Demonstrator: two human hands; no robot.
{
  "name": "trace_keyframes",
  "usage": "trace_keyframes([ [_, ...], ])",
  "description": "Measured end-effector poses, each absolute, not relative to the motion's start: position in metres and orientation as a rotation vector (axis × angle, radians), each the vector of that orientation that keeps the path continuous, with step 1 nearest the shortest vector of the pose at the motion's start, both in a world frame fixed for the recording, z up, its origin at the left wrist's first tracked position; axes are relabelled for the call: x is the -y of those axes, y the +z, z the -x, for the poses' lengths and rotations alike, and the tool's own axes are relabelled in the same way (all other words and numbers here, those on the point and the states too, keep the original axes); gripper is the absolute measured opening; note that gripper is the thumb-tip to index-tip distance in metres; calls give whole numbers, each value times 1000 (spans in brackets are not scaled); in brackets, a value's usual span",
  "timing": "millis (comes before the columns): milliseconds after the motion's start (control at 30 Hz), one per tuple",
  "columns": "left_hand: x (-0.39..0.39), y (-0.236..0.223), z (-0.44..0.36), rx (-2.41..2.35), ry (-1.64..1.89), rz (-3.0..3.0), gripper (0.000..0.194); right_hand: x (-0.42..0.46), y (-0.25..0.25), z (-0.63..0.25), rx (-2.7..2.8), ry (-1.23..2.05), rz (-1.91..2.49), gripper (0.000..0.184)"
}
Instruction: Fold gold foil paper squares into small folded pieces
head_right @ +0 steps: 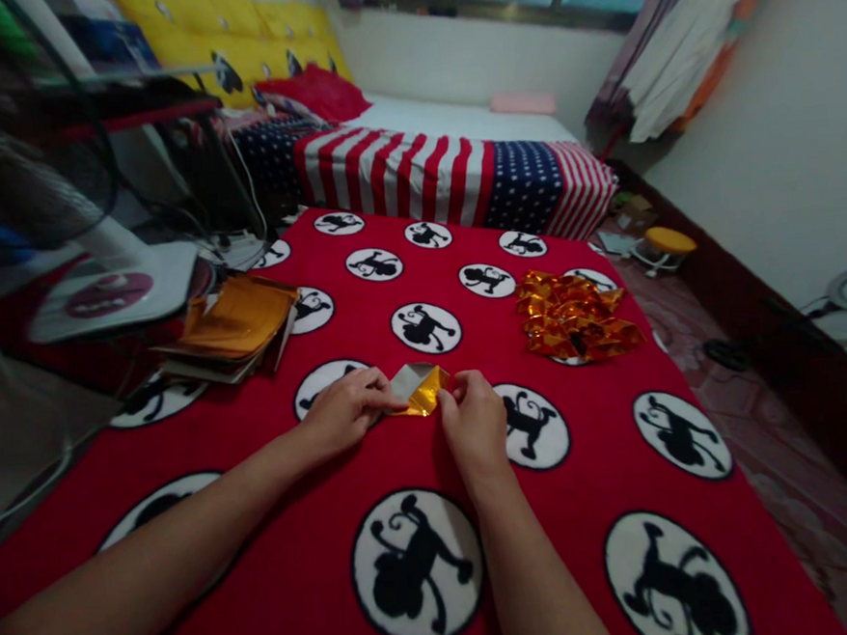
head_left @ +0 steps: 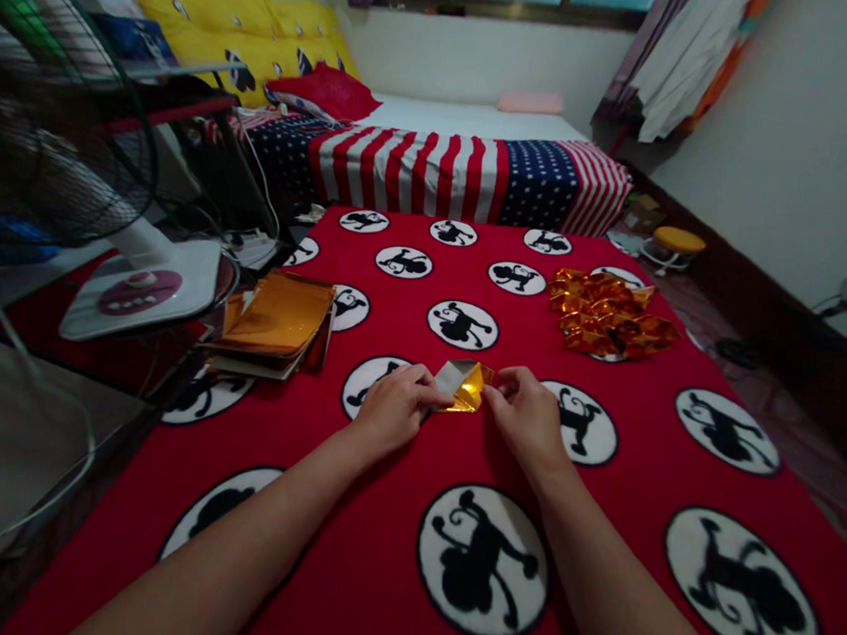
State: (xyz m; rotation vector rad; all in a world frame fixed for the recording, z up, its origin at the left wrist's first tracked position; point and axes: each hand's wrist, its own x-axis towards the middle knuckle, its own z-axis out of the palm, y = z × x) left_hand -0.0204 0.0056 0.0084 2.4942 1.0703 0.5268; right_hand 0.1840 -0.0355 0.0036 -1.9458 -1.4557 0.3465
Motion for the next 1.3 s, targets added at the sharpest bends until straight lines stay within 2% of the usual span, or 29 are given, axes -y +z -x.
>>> trace_keyframes([
  [167,-11,14,25,-999,430,-2680,47,24,9,-183,1561,356,1951,11],
  [367,-10,24,23,-882,447,-2978,41,-9,7,-180,1655,355,1821,10],
  [533,-15,22,23,-822,494,-3128,39,-19,4,-177,1453,613,1619,23],
  [600,-17,20,24,-792,483,-3159,38,-9,9,-177,1435,619,1560,22],
  [733,-19,20,26,-728,438,-3226,36,25,20,-177,1654,469,1598,10],
  [933,-21,33,29,-573,301,-3222,41,55,14,-163,1819,453,1645,16],
  [1100,-22,39,31,-451,231,-3193,31,62,11,-153,1942,225,1742,18],
  [1300,-20,36,32,-454,263,-3200,32,76,12,-148,2173,-31,1778,19],
])
